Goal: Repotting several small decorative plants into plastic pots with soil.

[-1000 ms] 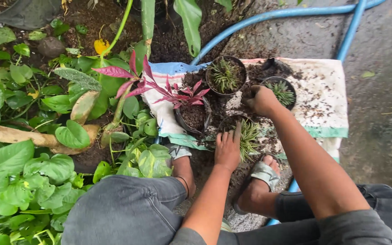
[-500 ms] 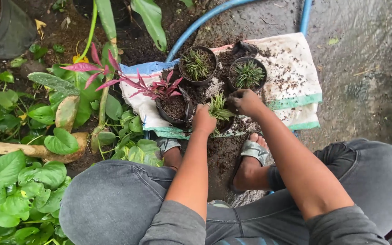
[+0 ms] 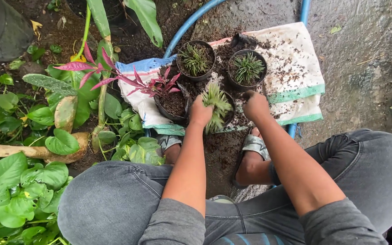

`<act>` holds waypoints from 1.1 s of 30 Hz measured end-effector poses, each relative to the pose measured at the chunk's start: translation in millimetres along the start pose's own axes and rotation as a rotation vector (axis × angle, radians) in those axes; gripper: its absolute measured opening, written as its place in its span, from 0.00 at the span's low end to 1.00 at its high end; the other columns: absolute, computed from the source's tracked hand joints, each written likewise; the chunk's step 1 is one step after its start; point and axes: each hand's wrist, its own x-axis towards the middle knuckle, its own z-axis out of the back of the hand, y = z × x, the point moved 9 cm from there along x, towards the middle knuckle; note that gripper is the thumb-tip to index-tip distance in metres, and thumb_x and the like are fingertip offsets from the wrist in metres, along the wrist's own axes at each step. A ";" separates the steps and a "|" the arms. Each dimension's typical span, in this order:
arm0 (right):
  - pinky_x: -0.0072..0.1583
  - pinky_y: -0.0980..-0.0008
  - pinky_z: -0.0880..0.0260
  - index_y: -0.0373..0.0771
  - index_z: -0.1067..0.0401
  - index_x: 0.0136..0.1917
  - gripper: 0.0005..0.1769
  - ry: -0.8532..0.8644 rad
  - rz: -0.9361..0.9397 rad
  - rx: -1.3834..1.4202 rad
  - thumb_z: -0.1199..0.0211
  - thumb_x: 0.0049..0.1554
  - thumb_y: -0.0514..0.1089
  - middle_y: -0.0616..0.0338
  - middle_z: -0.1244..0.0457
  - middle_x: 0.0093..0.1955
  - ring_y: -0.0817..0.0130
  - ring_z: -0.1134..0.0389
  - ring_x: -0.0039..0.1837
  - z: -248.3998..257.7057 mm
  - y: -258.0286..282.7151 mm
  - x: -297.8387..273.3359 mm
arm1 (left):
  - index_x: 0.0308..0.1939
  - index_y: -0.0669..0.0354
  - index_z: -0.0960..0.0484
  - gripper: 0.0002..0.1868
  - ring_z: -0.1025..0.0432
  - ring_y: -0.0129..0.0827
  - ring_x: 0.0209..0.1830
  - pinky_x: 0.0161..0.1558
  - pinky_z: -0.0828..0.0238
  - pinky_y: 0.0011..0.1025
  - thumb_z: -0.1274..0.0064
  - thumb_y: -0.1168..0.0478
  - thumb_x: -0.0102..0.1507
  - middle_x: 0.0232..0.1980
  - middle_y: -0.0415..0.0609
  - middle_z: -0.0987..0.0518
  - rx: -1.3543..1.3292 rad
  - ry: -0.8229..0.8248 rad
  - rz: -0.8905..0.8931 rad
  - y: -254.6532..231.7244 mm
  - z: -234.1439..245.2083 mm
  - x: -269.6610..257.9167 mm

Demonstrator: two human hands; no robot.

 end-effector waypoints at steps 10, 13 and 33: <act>0.77 0.37 0.48 0.45 0.56 0.86 0.55 0.378 -0.040 -0.307 0.30 0.56 0.57 0.38 0.55 0.83 0.37 0.55 0.83 -114.9 -11.9 -57.7 | 0.59 0.61 0.22 0.18 0.20 0.54 0.48 0.34 0.12 0.42 0.47 0.71 0.64 0.61 0.63 0.23 -0.441 -0.081 0.080 -46.1 22.9 -20.3; 0.79 0.42 0.51 0.33 0.47 0.83 0.58 0.343 -0.041 -0.435 0.27 0.53 0.66 0.36 0.57 0.84 0.38 0.56 0.84 -167.1 -20.1 -55.0 | 0.67 0.60 0.28 0.23 0.20 0.58 0.51 0.38 0.13 0.40 0.61 0.72 0.68 0.71 0.66 0.31 -0.542 0.023 0.068 -83.5 48.0 -36.1; 0.66 0.47 0.35 0.45 0.41 0.74 0.49 0.201 0.686 -0.562 0.27 0.45 0.61 0.39 0.37 0.59 0.40 0.34 0.66 -171.0 80.0 -136.8 | 0.68 0.55 0.27 0.31 0.21 0.49 0.57 0.51 0.13 0.43 0.44 0.66 0.59 0.62 0.61 0.23 -0.299 0.010 0.025 -49.5 55.6 -7.6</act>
